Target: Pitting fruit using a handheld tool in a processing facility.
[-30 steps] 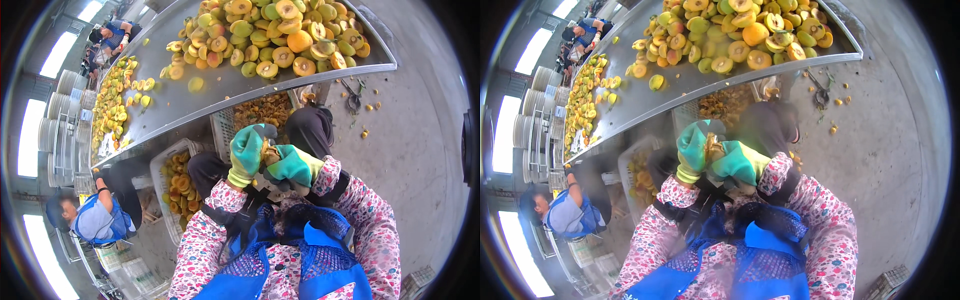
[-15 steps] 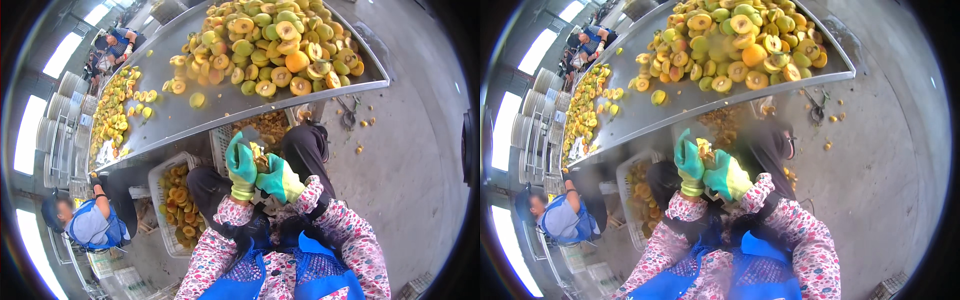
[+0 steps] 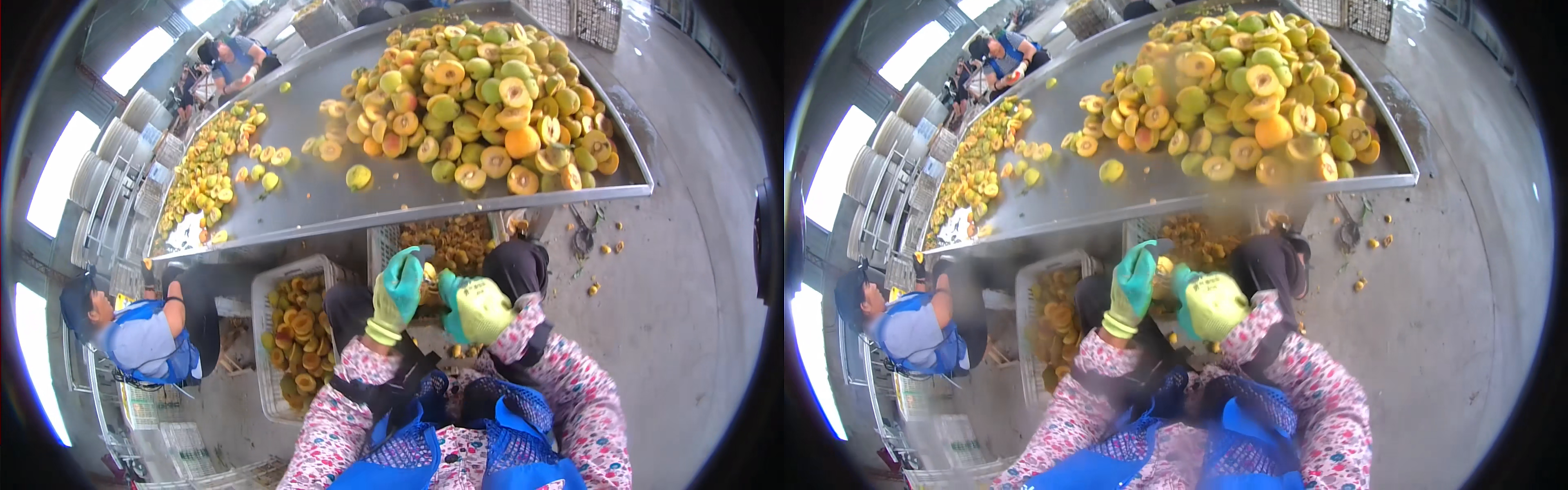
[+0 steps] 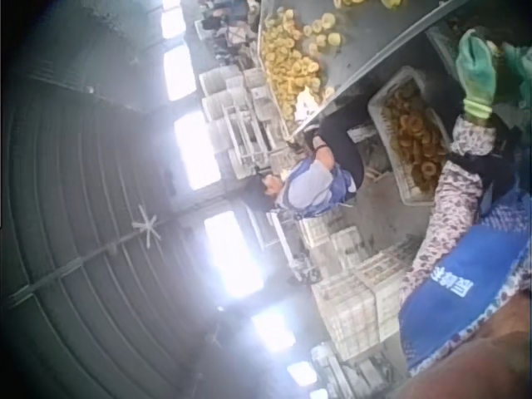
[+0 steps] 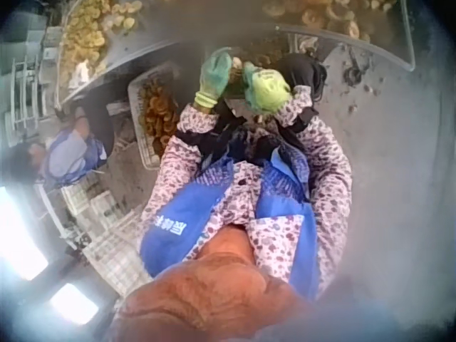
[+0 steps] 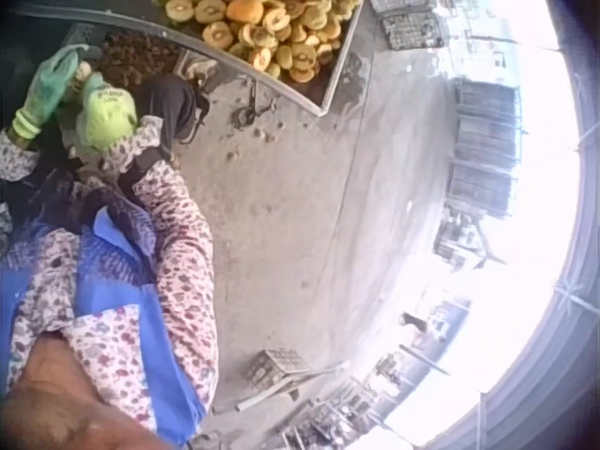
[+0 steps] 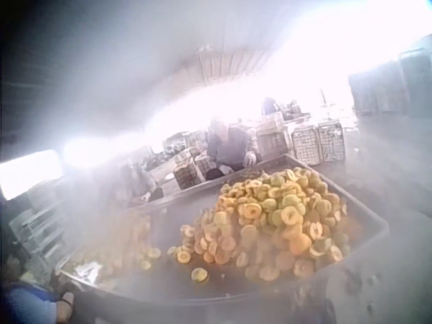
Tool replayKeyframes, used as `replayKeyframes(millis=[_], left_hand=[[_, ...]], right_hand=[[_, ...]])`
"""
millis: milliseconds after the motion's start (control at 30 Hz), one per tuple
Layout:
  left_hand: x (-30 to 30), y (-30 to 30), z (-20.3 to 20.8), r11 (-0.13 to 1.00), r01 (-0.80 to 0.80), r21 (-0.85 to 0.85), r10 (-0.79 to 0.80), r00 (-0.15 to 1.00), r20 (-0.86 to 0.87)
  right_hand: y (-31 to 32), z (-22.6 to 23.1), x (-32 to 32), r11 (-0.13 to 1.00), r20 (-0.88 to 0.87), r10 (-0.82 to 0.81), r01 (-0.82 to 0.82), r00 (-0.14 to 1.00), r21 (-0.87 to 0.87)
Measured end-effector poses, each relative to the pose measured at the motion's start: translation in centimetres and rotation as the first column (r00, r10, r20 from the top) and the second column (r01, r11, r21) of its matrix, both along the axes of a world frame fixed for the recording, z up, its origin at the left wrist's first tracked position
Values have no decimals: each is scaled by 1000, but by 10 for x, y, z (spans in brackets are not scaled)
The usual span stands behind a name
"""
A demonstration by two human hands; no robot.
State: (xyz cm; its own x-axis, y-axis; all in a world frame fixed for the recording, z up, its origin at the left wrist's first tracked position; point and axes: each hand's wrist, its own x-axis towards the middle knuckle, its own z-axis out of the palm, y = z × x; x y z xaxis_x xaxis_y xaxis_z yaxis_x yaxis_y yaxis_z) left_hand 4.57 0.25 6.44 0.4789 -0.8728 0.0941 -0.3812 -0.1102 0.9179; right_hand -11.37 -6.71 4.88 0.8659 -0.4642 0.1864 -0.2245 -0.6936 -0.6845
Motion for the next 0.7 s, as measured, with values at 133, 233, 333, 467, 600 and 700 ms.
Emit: replayKeyframes(millis=[133, 233, 333, 467, 600, 700], left_hand=[[5, 3, -7, 997, 80, -18, -80, 996, -29], [11, -2, -28, 986, 157, 50, -165, 935, 314], [4, 2, -27, 964, 238, -123, -265, 792, -549], [-3, 5, -33, 967, 190, -171, -244, 482, -842], [-5, 8, -37, 991, 123, -52, -127, 744, -656], [-13, 8, -32, 994, -16, -105, -70, 643, -763]], right_hand=[[-14, 39, -9, 789, -64, 109, -47, 992, 612], [-2, 8, 1, 996, -33, -81, 83, 996, 35], [-5, -4, -6, 1000, -83, -5, 3, 997, -24], [3, -3, -7, 959, -117, -35, 0, 993, -285], [8, 5, 5, 912, 21, -213, 191, 977, 364], [-5, 25, 1, 178, 196, -526, -118, 827, 977]])
